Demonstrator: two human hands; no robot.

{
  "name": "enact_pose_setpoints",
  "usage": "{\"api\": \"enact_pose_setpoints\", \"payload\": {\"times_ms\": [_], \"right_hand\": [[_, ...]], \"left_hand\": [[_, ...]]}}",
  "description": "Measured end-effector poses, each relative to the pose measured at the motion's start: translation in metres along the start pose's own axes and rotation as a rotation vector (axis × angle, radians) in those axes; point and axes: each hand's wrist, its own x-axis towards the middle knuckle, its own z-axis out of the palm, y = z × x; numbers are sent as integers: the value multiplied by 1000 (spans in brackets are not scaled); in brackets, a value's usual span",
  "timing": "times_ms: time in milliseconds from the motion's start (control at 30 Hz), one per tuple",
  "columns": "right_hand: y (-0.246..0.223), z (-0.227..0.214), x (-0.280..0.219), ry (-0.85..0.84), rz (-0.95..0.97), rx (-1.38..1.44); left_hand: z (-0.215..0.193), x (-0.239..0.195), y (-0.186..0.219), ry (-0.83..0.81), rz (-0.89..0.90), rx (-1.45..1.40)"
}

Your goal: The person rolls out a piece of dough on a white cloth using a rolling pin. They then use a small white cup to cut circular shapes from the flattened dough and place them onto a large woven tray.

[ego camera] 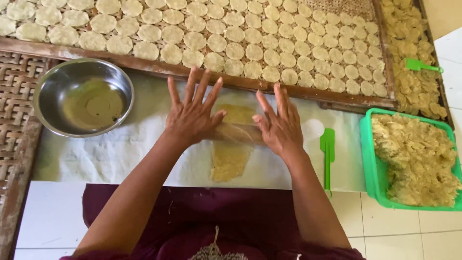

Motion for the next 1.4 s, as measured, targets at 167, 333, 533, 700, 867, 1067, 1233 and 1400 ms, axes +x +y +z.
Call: {"api": "enact_pose_setpoints", "payload": {"times_ms": [167, 333, 533, 700, 867, 1067, 1233, 1400], "right_hand": [[-16, 1, -34, 18, 19, -53], [-32, -1, -68, 172, -10, -42], [-46, 0, -104, 250, -31, -90], [-17, 20, -108, 219, -169, -48], [-16, -21, -104, 187, -206, -16], [-43, -11, -136, 131, -111, 19], [-73, -27, -137, 204, -49, 41], [-50, -9, -108, 204, -53, -36]], "left_hand": [[-9, -31, 14, -47, -19, -4], [-13, -63, 27, -53, -29, 43], [-20, -97, 39, -139, -35, 9], [-1, -103, 22, 21, 156, 153], [-36, -93, 5, -13, 232, 29], [-22, -122, 2, 85, 320, 71], [-30, -120, 16, 178, 264, -87], [-21, -92, 11, 128, 209, 76]]}}
